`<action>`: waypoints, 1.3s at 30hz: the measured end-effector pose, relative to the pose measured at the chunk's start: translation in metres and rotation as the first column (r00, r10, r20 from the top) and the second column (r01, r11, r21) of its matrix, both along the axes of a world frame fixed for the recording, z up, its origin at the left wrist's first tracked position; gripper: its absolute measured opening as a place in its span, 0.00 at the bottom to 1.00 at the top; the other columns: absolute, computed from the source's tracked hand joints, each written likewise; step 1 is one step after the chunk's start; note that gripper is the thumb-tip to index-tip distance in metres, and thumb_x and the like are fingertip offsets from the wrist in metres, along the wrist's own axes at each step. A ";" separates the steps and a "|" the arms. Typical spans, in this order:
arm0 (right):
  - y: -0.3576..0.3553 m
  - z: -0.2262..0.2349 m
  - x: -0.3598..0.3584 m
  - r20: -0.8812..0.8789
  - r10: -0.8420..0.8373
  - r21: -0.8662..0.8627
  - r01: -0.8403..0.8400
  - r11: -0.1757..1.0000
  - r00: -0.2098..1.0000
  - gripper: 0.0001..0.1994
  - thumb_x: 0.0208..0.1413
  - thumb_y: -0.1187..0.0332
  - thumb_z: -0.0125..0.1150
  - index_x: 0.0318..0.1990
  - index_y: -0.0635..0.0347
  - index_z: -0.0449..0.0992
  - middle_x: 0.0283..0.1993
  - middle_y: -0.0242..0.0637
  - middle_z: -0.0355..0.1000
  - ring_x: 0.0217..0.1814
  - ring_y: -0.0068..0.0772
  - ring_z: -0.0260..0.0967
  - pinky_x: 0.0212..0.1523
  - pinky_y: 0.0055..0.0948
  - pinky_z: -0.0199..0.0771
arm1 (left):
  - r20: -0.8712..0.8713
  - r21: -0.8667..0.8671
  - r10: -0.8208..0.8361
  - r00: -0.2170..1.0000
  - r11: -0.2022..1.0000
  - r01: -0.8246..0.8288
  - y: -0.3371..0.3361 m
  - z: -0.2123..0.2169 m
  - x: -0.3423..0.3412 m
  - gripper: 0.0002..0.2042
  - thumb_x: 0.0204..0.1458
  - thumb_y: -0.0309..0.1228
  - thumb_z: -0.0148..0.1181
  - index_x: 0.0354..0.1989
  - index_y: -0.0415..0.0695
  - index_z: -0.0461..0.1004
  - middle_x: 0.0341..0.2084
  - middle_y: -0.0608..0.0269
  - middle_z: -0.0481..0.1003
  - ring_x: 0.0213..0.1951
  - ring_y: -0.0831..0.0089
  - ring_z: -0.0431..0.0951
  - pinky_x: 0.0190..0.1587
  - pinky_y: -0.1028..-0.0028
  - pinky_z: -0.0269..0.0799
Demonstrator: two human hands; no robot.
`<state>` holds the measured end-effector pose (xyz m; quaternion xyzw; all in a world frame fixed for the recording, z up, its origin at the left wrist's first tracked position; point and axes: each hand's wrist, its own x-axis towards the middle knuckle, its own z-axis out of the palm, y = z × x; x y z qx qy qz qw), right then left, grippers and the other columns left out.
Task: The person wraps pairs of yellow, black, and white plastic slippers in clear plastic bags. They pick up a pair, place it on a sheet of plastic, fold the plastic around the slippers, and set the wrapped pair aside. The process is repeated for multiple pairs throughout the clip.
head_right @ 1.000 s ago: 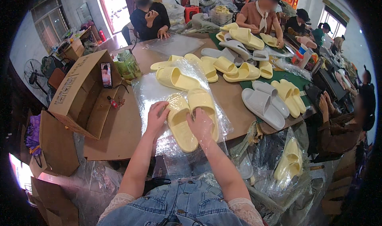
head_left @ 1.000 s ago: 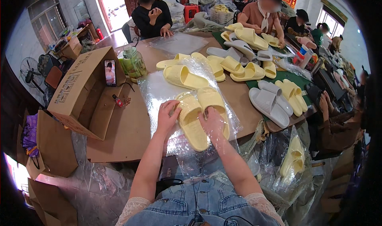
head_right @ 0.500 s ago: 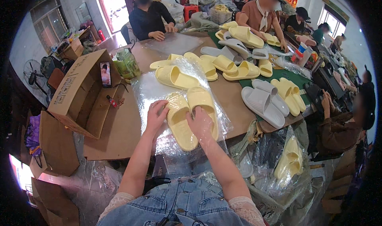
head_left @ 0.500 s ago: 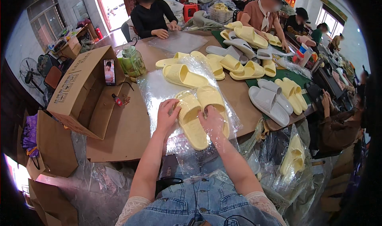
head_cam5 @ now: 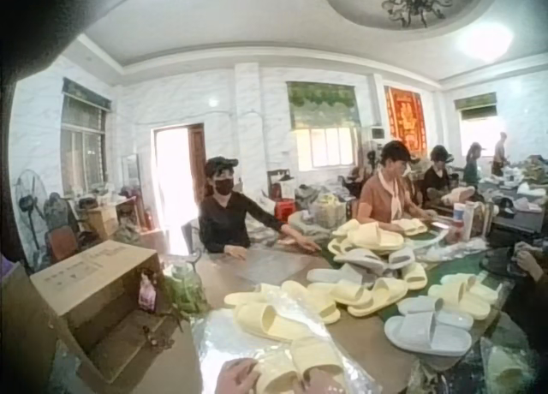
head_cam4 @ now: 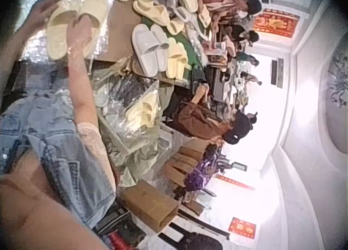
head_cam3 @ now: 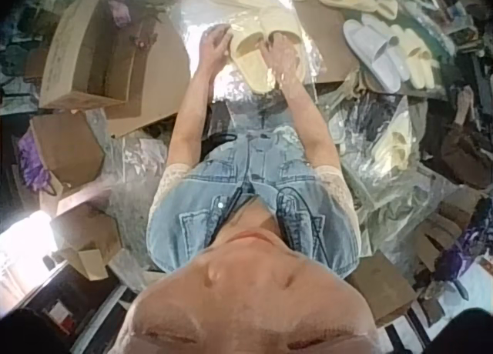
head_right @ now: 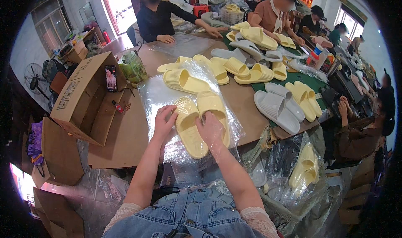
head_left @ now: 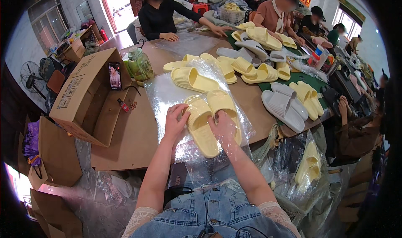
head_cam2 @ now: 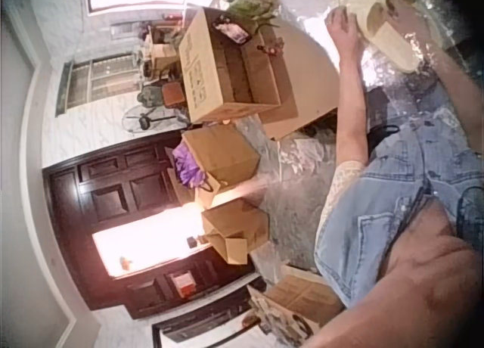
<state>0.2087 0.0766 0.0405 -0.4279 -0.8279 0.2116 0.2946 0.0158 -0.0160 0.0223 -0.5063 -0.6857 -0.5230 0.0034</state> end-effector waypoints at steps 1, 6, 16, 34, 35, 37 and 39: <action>0.000 0.001 0.000 0.003 0.002 -0.004 -0.002 1.000 1.000 0.18 0.57 0.54 0.60 0.39 0.62 0.72 0.37 0.48 0.75 0.38 0.53 0.75 0.40 0.47 0.74 | -0.003 0.002 0.006 1.000 1.000 -0.006 0.000 -0.001 0.000 0.15 0.49 0.31 0.66 0.47 0.46 0.80 0.47 0.57 0.78 0.51 0.57 0.72 0.57 0.62 0.67; -0.003 0.005 0.001 -0.003 -0.002 -0.039 0.002 0.999 1.000 0.17 0.57 0.54 0.60 0.40 0.61 0.73 0.38 0.47 0.75 0.40 0.53 0.75 0.41 0.47 0.74 | -0.009 0.007 0.000 1.000 1.000 0.000 0.000 -0.003 -0.001 0.15 0.50 0.31 0.65 0.47 0.46 0.80 0.47 0.58 0.78 0.51 0.56 0.72 0.57 0.62 0.67; -0.006 0.013 0.003 0.005 -0.009 -0.061 0.009 0.998 1.000 0.17 0.57 0.54 0.60 0.40 0.62 0.73 0.39 0.47 0.75 0.42 0.52 0.75 0.42 0.47 0.74 | -0.009 -0.012 0.005 1.000 1.000 -0.005 -0.001 0.002 0.001 0.15 0.50 0.31 0.66 0.47 0.47 0.80 0.47 0.59 0.78 0.51 0.57 0.72 0.57 0.62 0.68; -0.001 0.001 0.000 -0.036 0.002 -0.028 -0.003 1.000 0.999 0.17 0.56 0.56 0.61 0.39 0.62 0.73 0.38 0.48 0.75 0.40 0.53 0.75 0.41 0.47 0.73 | -0.020 -0.010 -0.007 1.000 1.000 0.007 -0.001 0.002 0.000 0.15 0.50 0.31 0.66 0.47 0.47 0.80 0.47 0.59 0.78 0.51 0.57 0.72 0.57 0.62 0.67; -0.002 0.002 0.000 -0.033 0.000 -0.028 -0.001 1.000 0.999 0.17 0.57 0.56 0.61 0.39 0.62 0.73 0.39 0.48 0.75 0.41 0.53 0.75 0.41 0.47 0.73 | -0.014 -0.008 -0.002 1.000 1.000 0.002 -0.001 0.002 0.000 0.15 0.50 0.31 0.66 0.47 0.47 0.80 0.47 0.59 0.78 0.51 0.57 0.72 0.57 0.62 0.67; -0.005 0.007 0.001 -0.025 -0.002 -0.031 0.001 1.000 1.000 0.17 0.57 0.55 0.61 0.40 0.62 0.73 0.40 0.48 0.75 0.41 0.52 0.75 0.42 0.47 0.74 | -0.002 -0.008 0.008 1.000 1.000 -0.008 -0.001 0.002 0.001 0.15 0.50 0.31 0.66 0.47 0.47 0.80 0.47 0.59 0.78 0.51 0.57 0.72 0.57 0.62 0.67; -0.006 0.008 0.002 -0.025 -0.003 -0.050 0.001 0.999 1.000 0.17 0.57 0.55 0.60 0.40 0.62 0.73 0.40 0.47 0.75 0.41 0.52 0.75 0.42 0.47 0.74 | -0.013 -0.005 -0.002 1.000 1.000 0.001 -0.001 0.001 -0.001 0.15 0.50 0.31 0.66 0.47 0.47 0.80 0.47 0.59 0.78 0.52 0.58 0.72 0.57 0.62 0.67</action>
